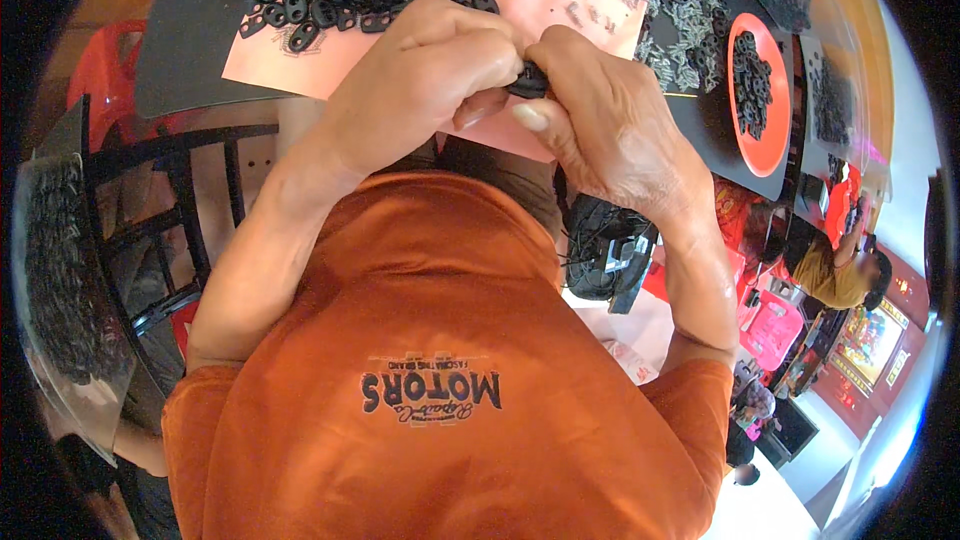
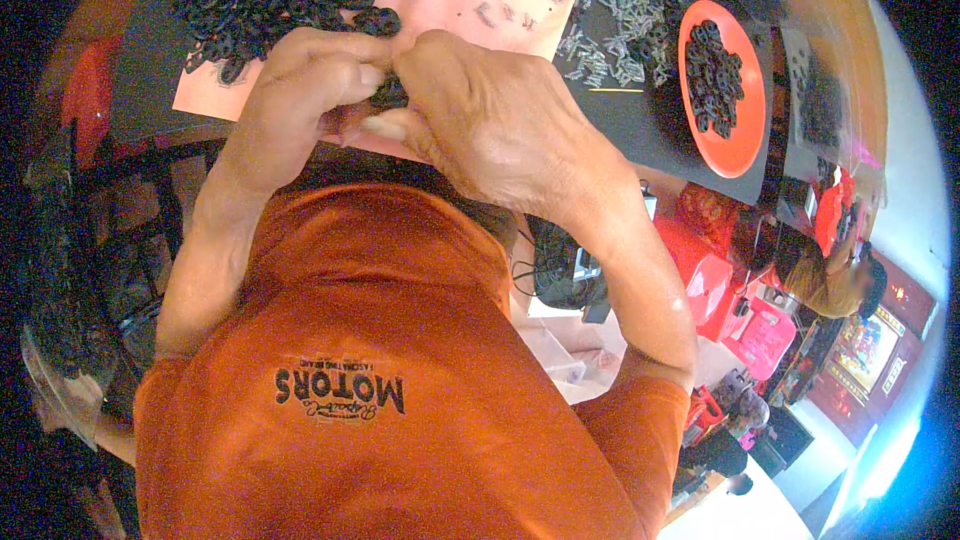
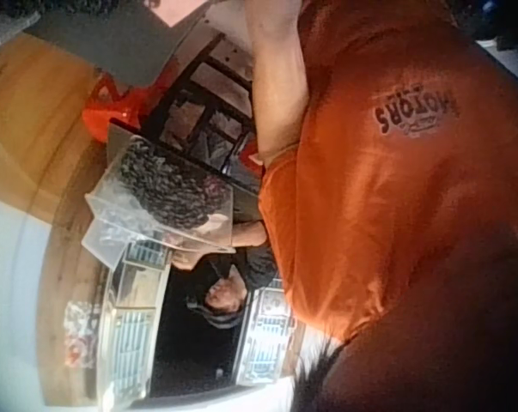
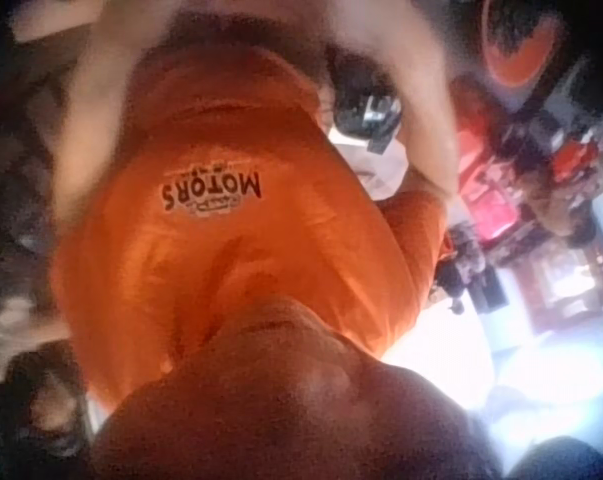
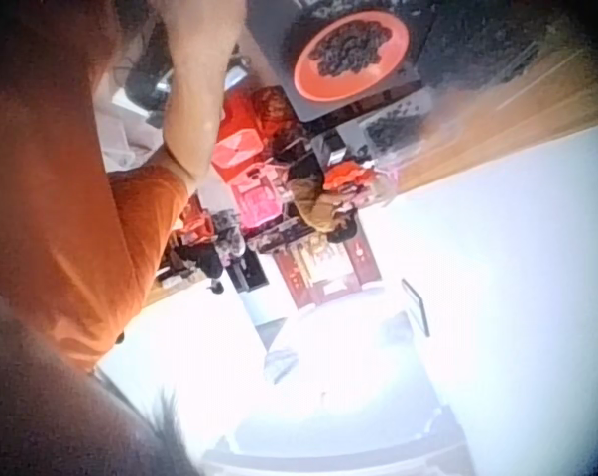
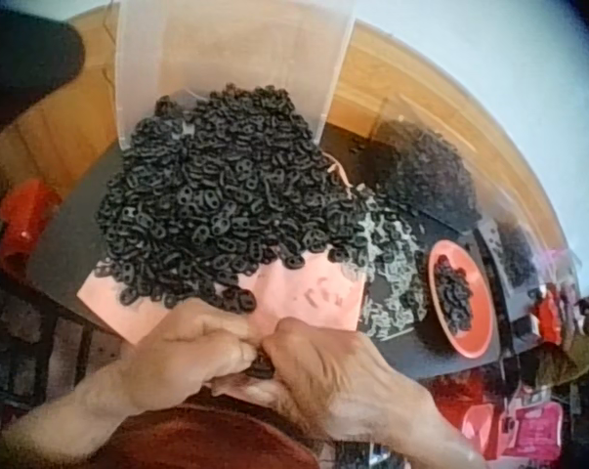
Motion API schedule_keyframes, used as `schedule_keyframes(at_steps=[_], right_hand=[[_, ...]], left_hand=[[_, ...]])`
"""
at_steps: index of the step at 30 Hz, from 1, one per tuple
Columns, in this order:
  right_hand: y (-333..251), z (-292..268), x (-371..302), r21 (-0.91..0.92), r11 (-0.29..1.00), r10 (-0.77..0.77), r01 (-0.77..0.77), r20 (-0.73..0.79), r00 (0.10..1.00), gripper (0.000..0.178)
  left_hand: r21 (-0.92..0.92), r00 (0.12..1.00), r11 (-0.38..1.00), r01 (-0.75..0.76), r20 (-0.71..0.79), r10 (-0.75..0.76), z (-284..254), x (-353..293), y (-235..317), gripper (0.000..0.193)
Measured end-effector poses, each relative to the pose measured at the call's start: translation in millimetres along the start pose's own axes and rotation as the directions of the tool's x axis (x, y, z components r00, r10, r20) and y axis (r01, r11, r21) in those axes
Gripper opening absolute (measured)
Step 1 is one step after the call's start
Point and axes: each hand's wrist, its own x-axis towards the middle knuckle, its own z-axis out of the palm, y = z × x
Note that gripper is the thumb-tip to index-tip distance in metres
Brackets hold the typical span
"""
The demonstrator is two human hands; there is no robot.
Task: The person sits at a table and repeatedly picks up small black plastic rings and metal pins from a pile. They insert the pins into the rings by hand and place the assembled units onto a pink sheet. The process is repetitive and involves handling small parts one by one.
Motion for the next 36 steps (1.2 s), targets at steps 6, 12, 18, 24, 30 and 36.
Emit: schedule_keyframes(at_steps=[6,12,18,24,30,36], right_hand=[[0.1,0.1,-0.8,0.033,0.999,0.035,-0.034,-0.007,0.999,0.027],[-13.5,5.1,-11.6,0.383,0.873,0.339,-0.301,-0.032,0.94,0.018],[-28.9,5.9,-10.3,0.737,0.406,0.624,-0.541,0.209,0.753,0.019],[-30.2,2.0,-13.0,0.78,0.323,0.624,-0.537,0.251,0.74,0.019],[-22.7,3.0,-16.8,0.694,0.493,0.603,-0.525,0.162,0.781,0.019],[-19.9,10.5,-11.2,0.042,0.961,0.276,-0.273,-0.149,0.949,0.014]], left_hand=[[-0.053,0.999,0.998,0.032,0.0,-0.032,-1.8,0.7,-3.4,0.029],[-0.003,0.999,1.0,0.028,0.026,-0.028,-2.3,-0.2,-0.3,0.025],[0.014,0.997,0.997,-0.071,-0.029,0.072,-0.1,0.1,-6.4,0.025],[0.07,0.999,0.997,-0.043,-0.011,0.044,-2.8,-1.2,-4.8,0.024],[0.112,1.0,0.994,-0.011,0.012,0.01,-1.6,2.7,1.2,0.024],[0.118,0.997,0.993,-0.011,-0.076,0.02,5.3,1.2,2.7,0.027]])
